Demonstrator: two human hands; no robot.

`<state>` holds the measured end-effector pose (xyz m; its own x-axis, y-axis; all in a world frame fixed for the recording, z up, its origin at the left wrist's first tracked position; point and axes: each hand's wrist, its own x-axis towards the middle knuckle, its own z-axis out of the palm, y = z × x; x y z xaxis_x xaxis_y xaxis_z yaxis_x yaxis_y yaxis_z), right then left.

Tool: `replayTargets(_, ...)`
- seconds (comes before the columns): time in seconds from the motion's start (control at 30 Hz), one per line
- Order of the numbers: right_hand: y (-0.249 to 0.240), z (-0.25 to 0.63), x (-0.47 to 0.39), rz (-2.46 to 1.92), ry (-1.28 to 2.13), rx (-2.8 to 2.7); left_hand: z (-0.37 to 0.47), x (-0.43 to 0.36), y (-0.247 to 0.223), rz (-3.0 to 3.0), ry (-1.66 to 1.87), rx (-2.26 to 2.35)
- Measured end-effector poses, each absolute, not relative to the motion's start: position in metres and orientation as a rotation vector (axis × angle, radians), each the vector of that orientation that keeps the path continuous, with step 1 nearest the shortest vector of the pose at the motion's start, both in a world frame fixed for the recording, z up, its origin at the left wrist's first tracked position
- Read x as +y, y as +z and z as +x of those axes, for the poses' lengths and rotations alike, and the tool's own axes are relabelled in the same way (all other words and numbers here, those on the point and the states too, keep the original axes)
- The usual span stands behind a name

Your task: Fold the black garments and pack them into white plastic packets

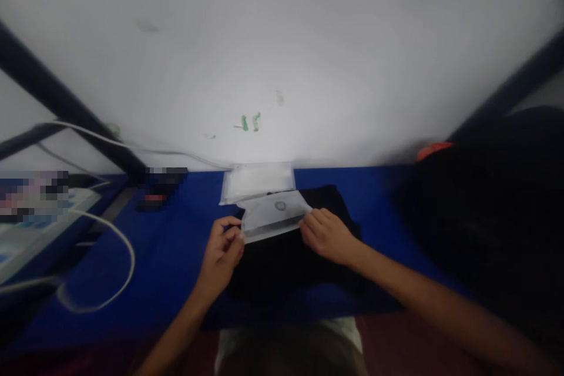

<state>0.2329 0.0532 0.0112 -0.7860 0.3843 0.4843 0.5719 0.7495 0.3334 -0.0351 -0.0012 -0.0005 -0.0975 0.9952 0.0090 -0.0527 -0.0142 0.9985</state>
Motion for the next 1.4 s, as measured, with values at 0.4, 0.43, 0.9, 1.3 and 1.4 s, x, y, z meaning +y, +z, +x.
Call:
replayTargets(0.4, 0.010, 0.227, 0.055, -0.983, -0.196, -2.678, -0.044, 0.012, 0.001, 1.307, 1.024, 1.188)
replayTargets(0.43, 0.009, 0.220, 0.058, -0.960, -0.166, -2.679, -0.042, 0.016, 0.005, 1.327, 1.024, 1.163)
replayTargets(0.9, 0.019, 0.226, 0.107, -1.094, -0.348, -2.556, -0.063, 0.155, -0.016, 2.057, 0.985, 1.255)
replayTargets(1.3, -0.023, 0.275, 0.193, -1.447, -0.346, -2.550, -0.113, 0.169, -0.047, 2.401, 0.410, 1.402)
replayTargets(1.4, -0.036, 0.278, 0.195, -1.476, -0.293, -2.618, -0.121, 0.167, -0.046, 2.433, 0.409, 1.417)
